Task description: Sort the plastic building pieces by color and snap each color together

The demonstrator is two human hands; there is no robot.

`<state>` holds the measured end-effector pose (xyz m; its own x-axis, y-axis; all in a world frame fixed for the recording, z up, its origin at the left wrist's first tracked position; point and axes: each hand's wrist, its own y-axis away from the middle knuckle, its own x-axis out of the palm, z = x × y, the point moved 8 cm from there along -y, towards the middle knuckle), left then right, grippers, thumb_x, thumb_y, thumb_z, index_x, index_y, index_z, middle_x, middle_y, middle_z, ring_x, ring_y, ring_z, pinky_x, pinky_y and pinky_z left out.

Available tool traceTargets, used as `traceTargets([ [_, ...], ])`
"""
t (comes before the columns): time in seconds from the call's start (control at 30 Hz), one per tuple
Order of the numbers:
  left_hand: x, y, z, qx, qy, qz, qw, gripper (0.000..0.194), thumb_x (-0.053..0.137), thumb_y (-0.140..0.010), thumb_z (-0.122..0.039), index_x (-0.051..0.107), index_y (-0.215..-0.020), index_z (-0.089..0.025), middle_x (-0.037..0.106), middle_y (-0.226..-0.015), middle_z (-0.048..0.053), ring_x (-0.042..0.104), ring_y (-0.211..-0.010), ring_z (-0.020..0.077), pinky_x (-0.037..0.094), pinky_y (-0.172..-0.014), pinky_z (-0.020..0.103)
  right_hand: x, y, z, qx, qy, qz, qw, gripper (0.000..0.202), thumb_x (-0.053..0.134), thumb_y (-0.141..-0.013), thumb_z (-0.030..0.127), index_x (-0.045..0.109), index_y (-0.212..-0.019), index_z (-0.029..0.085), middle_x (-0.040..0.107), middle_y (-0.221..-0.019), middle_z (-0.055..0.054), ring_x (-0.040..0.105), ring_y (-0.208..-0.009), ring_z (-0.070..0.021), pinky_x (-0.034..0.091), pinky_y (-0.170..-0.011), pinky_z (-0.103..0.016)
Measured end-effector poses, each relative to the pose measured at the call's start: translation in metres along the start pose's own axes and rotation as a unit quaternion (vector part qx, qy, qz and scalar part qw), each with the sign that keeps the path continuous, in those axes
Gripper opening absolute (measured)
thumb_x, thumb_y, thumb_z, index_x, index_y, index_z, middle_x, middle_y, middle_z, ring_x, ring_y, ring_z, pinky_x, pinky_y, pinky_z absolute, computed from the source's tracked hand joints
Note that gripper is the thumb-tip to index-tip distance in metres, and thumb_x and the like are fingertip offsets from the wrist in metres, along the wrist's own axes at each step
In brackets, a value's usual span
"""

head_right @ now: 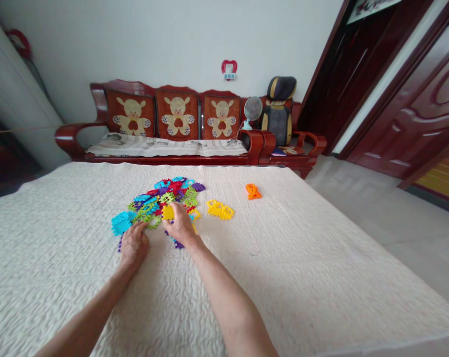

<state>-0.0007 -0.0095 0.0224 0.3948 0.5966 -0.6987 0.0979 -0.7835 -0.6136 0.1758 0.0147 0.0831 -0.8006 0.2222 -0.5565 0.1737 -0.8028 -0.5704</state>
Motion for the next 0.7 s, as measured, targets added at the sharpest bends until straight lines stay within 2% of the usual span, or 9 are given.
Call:
traceTargets([
  [0.1, -0.001, 0.0, -0.005, 0.01, -0.011, 0.019, 1.0, 0.038, 0.039, -0.08, -0.011, 0.068, -0.104, -0.014, 0.067, -0.114, 0.014, 0.06, -0.108, 0.0272, 0.046, -0.097, 0.044, -0.034, 0.006, -0.031, 0.038, 0.082, -0.011, 0.996, 0.055, 0.056, -0.078, 0.019, 0.045, -0.131, 0.012, 0.053, -0.132, -0.017, 0.045, -0.128, -0.0236, 0.037, -0.108, -0.038],
  [0.23, -0.006, 0.001, -0.017, 0.019, -0.03, 0.045, 0.998, 0.038, 0.04, -0.082, -0.01, 0.07, -0.104, -0.016, 0.066, -0.117, 0.013, 0.057, -0.113, 0.0271, 0.045, -0.097, 0.043, -0.084, 0.014, -0.076, 0.111, 0.189, -0.03, 0.975, 0.051, 0.054, -0.077, 0.021, 0.049, -0.128, 0.013, 0.056, -0.127, -0.017, 0.05, -0.12, -0.028, 0.04, -0.102, -0.042],
  [0.3, -0.008, 0.001, -0.022, 0.02, -0.043, 0.054, 0.997, 0.038, 0.04, -0.083, -0.01, 0.07, -0.104, -0.018, 0.065, -0.121, 0.011, 0.054, -0.117, 0.0278, 0.044, -0.098, 0.044, -0.103, 0.017, -0.093, 0.154, 0.235, -0.047, 0.958, 0.05, 0.053, -0.078, 0.023, 0.05, -0.126, 0.011, 0.056, -0.125, -0.019, 0.051, -0.117, -0.0298, 0.041, -0.099, -0.044],
  [0.37, -0.009, 0.001, -0.028, 0.028, -0.046, 0.062, 0.997, 0.037, 0.041, -0.084, -0.01, 0.07, -0.104, -0.02, 0.064, -0.123, 0.011, 0.052, -0.121, 0.0284, 0.042, -0.099, 0.045, -0.112, 0.018, -0.098, 0.155, 0.258, -0.068, 0.951, 0.054, 0.055, -0.076, 0.024, 0.049, -0.128, 0.009, 0.05, -0.133, -0.022, 0.046, -0.123, -0.0325, 0.04, -0.099, -0.047],
  [0.43, -0.01, 0.002, -0.035, 0.048, -0.03, 0.07, 0.996, 0.036, 0.042, -0.084, -0.01, 0.069, -0.105, -0.02, 0.063, -0.124, 0.011, 0.051, -0.122, 0.0281, 0.042, -0.1, 0.045, -0.105, 0.019, -0.09, 0.115, 0.229, -0.058, 0.965, 0.053, 0.053, -0.077, 0.023, 0.049, -0.129, 0.011, 0.051, -0.133, -0.02, 0.046, -0.124, -0.0305, 0.04, -0.1, -0.046],
  [0.53, -0.014, 0.003, -0.045, 0.085, 0.015, 0.07, 0.994, 0.036, 0.041, -0.086, -0.012, 0.067, -0.109, -0.018, 0.062, -0.125, 0.011, 0.05, -0.122, 0.0263, 0.041, -0.101, 0.045, -0.076, 0.026, -0.069, 0.056, 0.151, 0.01, 0.987, 0.044, 0.051, -0.081, 0.026, 0.055, -0.124, 0.016, 0.061, -0.119, -0.014, 0.055, -0.114, -0.0253, 0.043, -0.098, -0.04],
  [0.6, -0.016, 0.005, -0.053, 0.113, 0.046, 0.075, 0.99, 0.035, 0.04, -0.089, -0.017, 0.064, -0.115, -0.018, 0.062, -0.126, 0.012, 0.05, -0.123, 0.0253, 0.04, -0.103, 0.044, -0.06, 0.035, -0.056, 0.045, 0.135, 0.049, 0.989, 0.041, 0.054, -0.081, 0.03, 0.058, -0.12, 0.017, 0.063, -0.115, -0.012, 0.057, -0.11, -0.0247, 0.045, -0.097, -0.039],
  [0.7, -0.016, 0.012, -0.068, 0.155, 0.077, 0.108, 0.979, 0.038, 0.043, -0.093, -0.03, 0.057, -0.126, -0.017, 0.058, -0.132, 0.013, 0.047, -0.128, 0.0258, 0.038, -0.107, 0.045, -0.046, 0.047, -0.045, 0.046, 0.147, 0.083, 0.985, 0.043, 0.058, -0.079, 0.031, 0.06, -0.119, 0.016, 0.063, -0.113, -0.013, 0.057, -0.109, -0.0248, 0.045, -0.096, -0.038],
])
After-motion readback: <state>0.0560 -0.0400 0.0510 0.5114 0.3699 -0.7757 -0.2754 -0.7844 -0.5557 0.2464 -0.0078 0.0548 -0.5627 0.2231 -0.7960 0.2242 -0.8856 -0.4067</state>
